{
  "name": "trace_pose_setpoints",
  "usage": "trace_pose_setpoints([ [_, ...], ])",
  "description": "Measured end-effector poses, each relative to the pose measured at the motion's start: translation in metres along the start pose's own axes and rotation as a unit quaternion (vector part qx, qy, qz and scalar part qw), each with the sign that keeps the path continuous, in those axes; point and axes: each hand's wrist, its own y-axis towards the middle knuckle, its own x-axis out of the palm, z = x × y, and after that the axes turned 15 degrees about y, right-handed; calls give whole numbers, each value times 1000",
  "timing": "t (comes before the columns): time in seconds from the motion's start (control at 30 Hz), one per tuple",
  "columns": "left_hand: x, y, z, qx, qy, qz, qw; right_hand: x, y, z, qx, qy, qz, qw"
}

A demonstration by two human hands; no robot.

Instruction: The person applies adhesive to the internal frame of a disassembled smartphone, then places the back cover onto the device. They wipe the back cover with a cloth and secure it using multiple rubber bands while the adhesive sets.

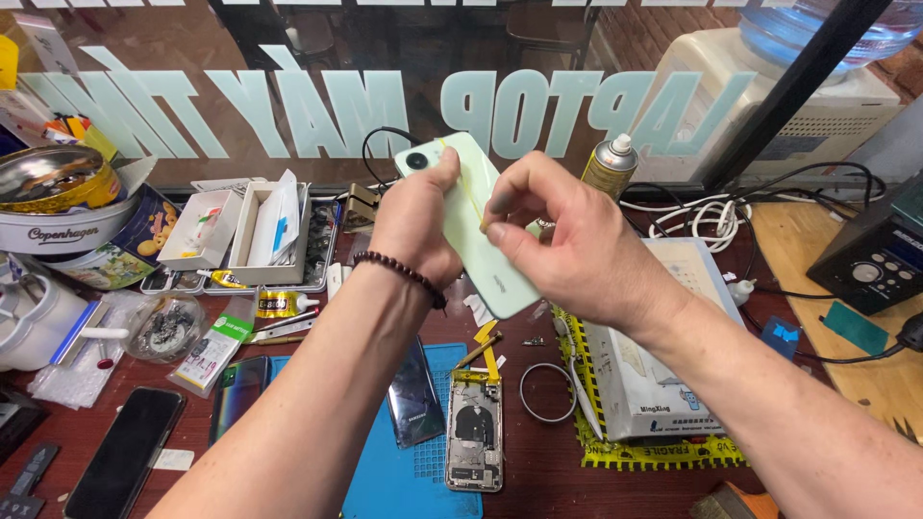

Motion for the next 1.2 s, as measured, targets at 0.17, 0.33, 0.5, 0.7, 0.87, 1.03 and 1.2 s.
trace_pose_setpoints([
  [0.17,-17,22,13,-7,-41,129,991,18,-30,-19,12,-34,-27,999],
  [0.33,-38,34,12,-3,-68,109,992,37,-47,-13,-53,-163,-34,985],
  [0.5,-56,41,13,-22,-106,120,987,36,-43,19,-239,-255,-21,937],
  [0.7,-62,31,30,23,-98,74,992,41,-40,29,-75,-41,94,992],
  [0.87,-51,13,34,16,-32,-35,999,33,-12,55,315,439,116,833],
  [1.03,-51,-2,29,-46,156,-40,986,32,-2,70,284,426,122,850],
  [1.2,-62,-9,16,-59,200,-17,978,26,4,74,374,410,119,824],
])
